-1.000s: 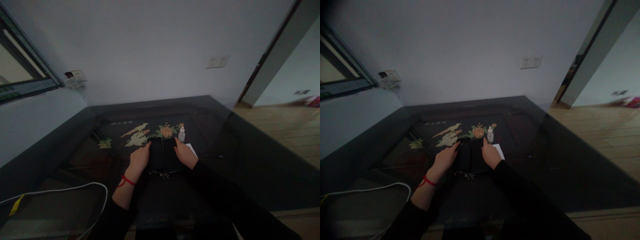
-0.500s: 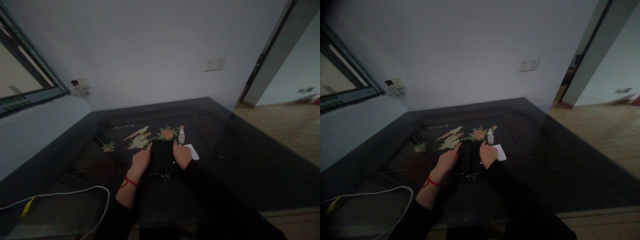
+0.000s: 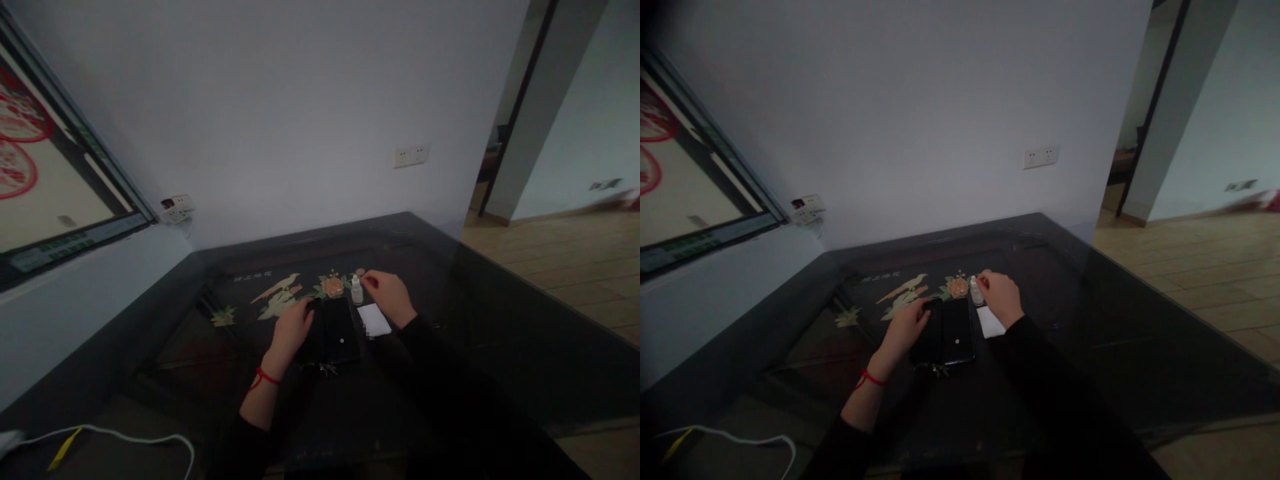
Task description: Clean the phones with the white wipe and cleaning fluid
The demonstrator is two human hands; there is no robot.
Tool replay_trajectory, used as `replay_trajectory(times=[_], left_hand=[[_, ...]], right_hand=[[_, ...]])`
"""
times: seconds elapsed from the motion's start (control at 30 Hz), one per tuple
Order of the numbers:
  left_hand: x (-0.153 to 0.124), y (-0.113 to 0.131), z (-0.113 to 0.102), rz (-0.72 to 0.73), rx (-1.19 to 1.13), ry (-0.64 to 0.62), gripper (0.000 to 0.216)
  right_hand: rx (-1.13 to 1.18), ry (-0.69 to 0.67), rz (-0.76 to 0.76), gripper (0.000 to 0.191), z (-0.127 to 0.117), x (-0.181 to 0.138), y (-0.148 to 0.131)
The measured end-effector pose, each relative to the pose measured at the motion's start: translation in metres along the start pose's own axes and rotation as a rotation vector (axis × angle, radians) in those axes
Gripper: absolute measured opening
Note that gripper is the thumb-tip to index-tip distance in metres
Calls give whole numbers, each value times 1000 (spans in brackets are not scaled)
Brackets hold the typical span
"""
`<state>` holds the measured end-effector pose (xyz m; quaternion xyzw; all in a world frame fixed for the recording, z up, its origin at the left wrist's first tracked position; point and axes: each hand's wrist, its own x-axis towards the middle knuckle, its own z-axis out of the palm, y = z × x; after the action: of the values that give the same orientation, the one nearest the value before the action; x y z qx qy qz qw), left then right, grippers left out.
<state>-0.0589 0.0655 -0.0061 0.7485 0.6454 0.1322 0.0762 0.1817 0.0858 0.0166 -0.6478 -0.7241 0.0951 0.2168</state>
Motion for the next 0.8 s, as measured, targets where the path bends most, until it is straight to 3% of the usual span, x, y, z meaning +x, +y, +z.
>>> replay_trajectory(times=[0.13,0.3,0.47,0.8], left_hand=[[29,50,6,128,-117,16,34],[62,87,33,81,-91,3,37],[80,85,50,54,-64,-23,37],[97,76,58,34,-168,23,32]], right_hand=[[73,3,-31,32,-12,28,14],[84,-62,-11,34,15,39,6],[83,-74,-5,34,27,51,4],[244,-227,-174,33,24,76,26]])
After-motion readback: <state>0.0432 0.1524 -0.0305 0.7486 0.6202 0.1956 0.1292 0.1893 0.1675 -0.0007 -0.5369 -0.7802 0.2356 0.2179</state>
